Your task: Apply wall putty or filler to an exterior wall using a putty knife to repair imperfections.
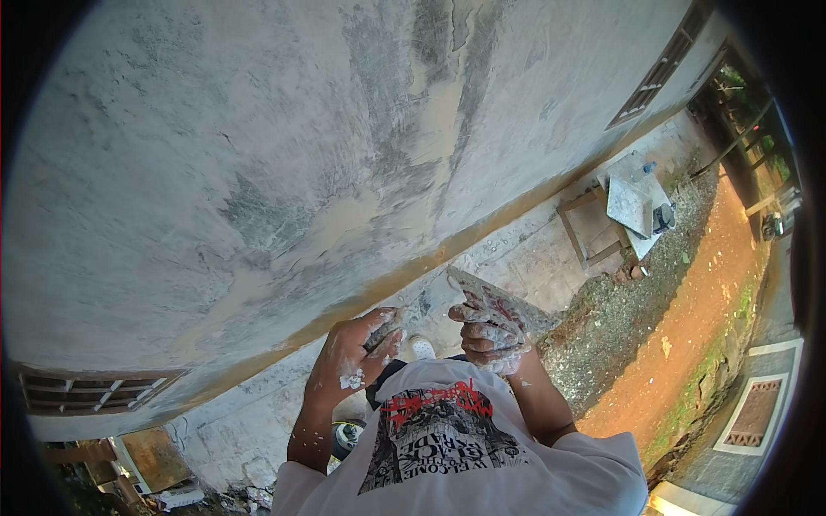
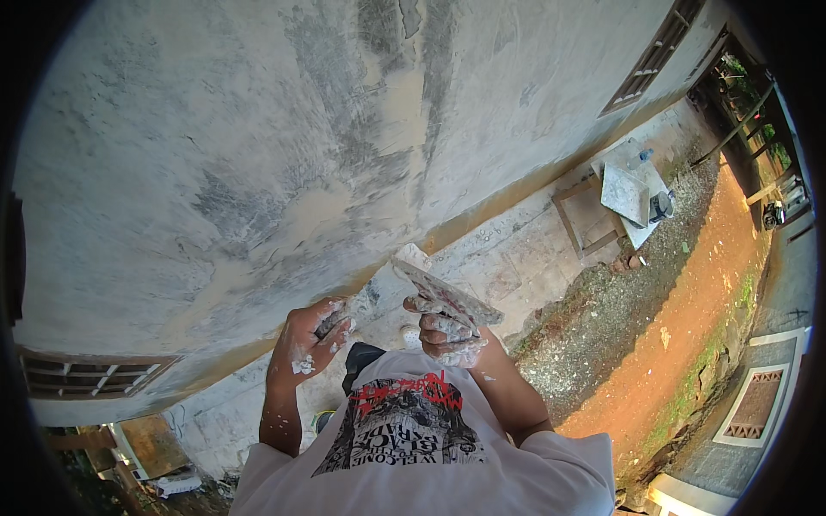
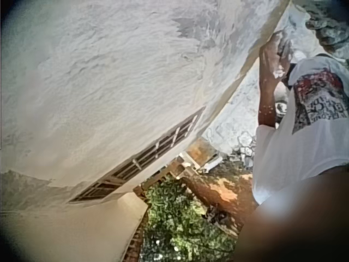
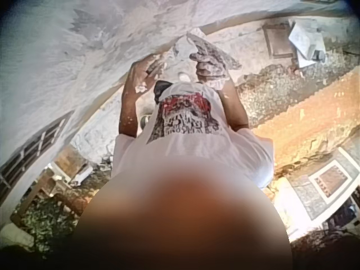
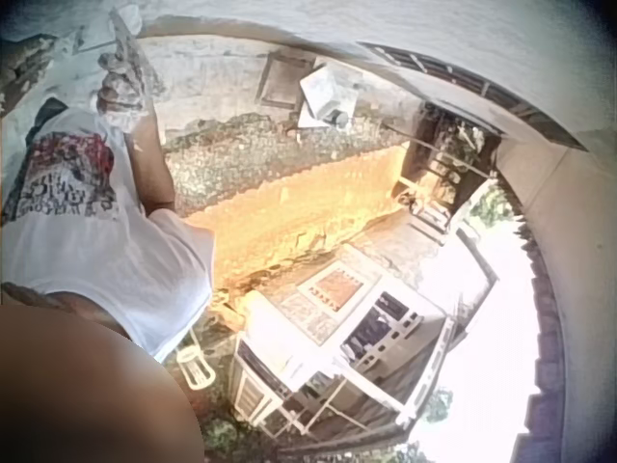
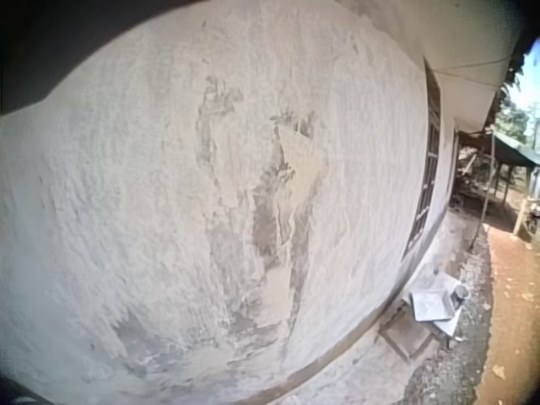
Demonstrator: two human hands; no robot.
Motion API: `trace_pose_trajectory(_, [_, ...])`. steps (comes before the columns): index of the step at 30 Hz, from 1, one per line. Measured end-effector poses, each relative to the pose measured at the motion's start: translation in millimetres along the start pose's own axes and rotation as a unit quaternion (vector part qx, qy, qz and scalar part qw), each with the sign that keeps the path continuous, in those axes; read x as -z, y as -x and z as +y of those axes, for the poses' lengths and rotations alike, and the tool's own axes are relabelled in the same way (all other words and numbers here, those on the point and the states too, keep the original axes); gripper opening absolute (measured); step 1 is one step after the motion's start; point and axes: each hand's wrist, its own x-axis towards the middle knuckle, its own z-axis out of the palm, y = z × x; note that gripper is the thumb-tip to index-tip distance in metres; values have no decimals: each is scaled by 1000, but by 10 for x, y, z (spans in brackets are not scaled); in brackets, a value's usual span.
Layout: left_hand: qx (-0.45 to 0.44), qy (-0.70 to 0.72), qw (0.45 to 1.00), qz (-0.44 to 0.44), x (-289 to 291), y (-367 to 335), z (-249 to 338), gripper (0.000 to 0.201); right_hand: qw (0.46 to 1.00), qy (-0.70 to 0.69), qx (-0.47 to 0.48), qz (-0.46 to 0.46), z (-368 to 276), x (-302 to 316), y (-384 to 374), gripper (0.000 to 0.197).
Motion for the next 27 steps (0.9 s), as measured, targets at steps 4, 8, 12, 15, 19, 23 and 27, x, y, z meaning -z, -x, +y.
trace_pose_trajectory(4, [61,-10,998,-5,27,-3,62,15,998,-27,-1,-58,-129,31,17,40])
trace_pose_trajectory(8, [13,48,999,8,-35,12,-40,15,998,-28,34,-44,-50,-85,-4,34])
trace_pose_trajectory(12, [28,46,999,5,-104,1,-33,12,995,-34,90,-30,-52,-141,-12,34])
trace_pose_trajectory(15, [38,66,997,-1,-121,4,-10,11,996,-12,76,-37,-127,26,25,38])
trace_pose_trajectory(19, [9,67,997,36,-212,34,-154,9,995,-2,90,-34,-120,-17,21,37])
trace_pose_trajectory(23, [53,117,992,11,-216,78,-241,13,981,81,148,95,-166,-144,58,27])
trace_pose_trajectory(27, [113,325,937,-54,-212,141,-316,24,942,179,250,136,-353,-192,70,30])
